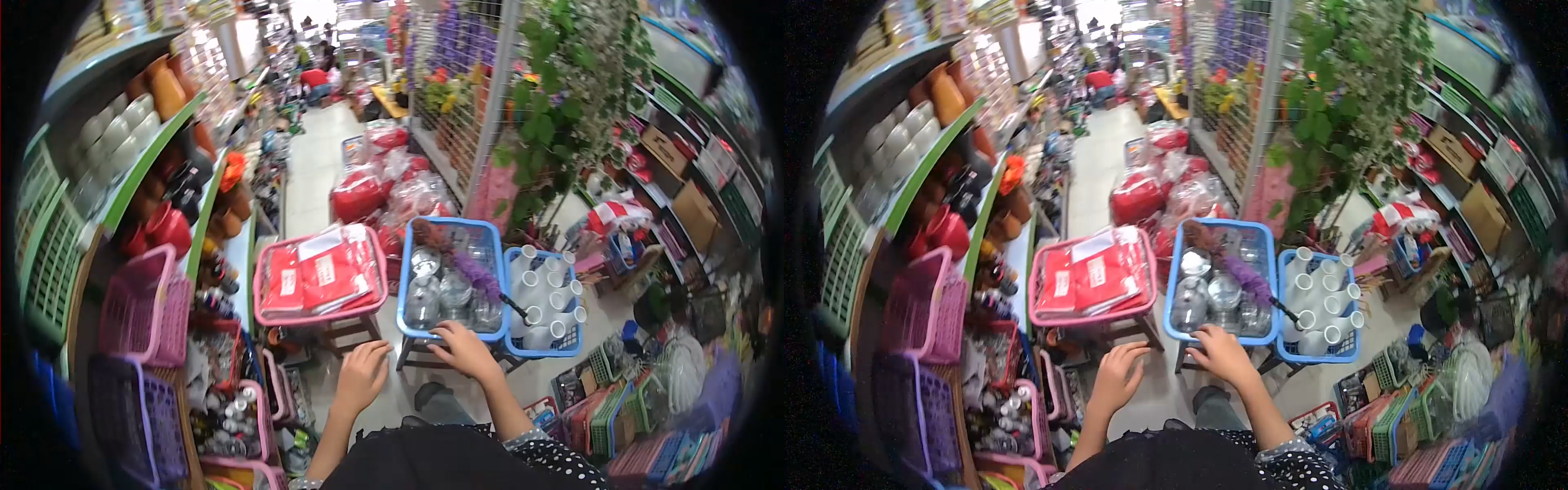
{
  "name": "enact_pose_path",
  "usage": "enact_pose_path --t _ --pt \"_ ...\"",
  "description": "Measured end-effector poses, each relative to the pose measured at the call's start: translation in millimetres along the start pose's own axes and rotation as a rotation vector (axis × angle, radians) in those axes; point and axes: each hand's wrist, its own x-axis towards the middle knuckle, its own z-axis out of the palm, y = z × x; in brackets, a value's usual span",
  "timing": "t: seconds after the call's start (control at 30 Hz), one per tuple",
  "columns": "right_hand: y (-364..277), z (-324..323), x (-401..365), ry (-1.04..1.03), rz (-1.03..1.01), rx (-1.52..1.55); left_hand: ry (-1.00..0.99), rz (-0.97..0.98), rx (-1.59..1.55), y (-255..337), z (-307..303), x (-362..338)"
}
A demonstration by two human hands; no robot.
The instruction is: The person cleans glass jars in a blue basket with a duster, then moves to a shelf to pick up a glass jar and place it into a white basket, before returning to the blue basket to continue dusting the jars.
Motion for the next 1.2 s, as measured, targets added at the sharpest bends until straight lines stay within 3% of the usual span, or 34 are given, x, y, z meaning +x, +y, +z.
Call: enact_pose_path --t 0.27,0.43,0.53,0.63,0.7,0.8,0.9,0.97,1.2 --pt "151 0 25 0.187 0.443 -0.194 -0.121 0.164 -0.110 4 83 125" --pt "210 18 47 0.161 0.482 -0.208 -0.147 0.164 -0.120 -1 121 178" --pt "226 22 60 0.077 0.481 -0.344 -0.164 0.129 -0.099 -7 137 198" --pt "233 9 72 0.053 0.522 -0.244 -0.148 0.126 -0.067 -20 153 219" --pt "233 -1 69 0.138 0.466 -0.229 -0.144 0.103 -0.035 -44 175 234" --pt "226 -28 61 0.372 0.585 0.048 -0.103 0.073 0.176 -78 213 274" --pt "221 -62 48 0.449 0.723 0.186 -0.067 0.105 0.337 -109 261 320" --pt "246 -57 26 0.504 0.729 0.161 -0.069 0.074 0.396 -117 288 344" --pt "236 -78 -8 0.632 0.773 0.323 -0.168 -0.137 0.485 -111 323 367"
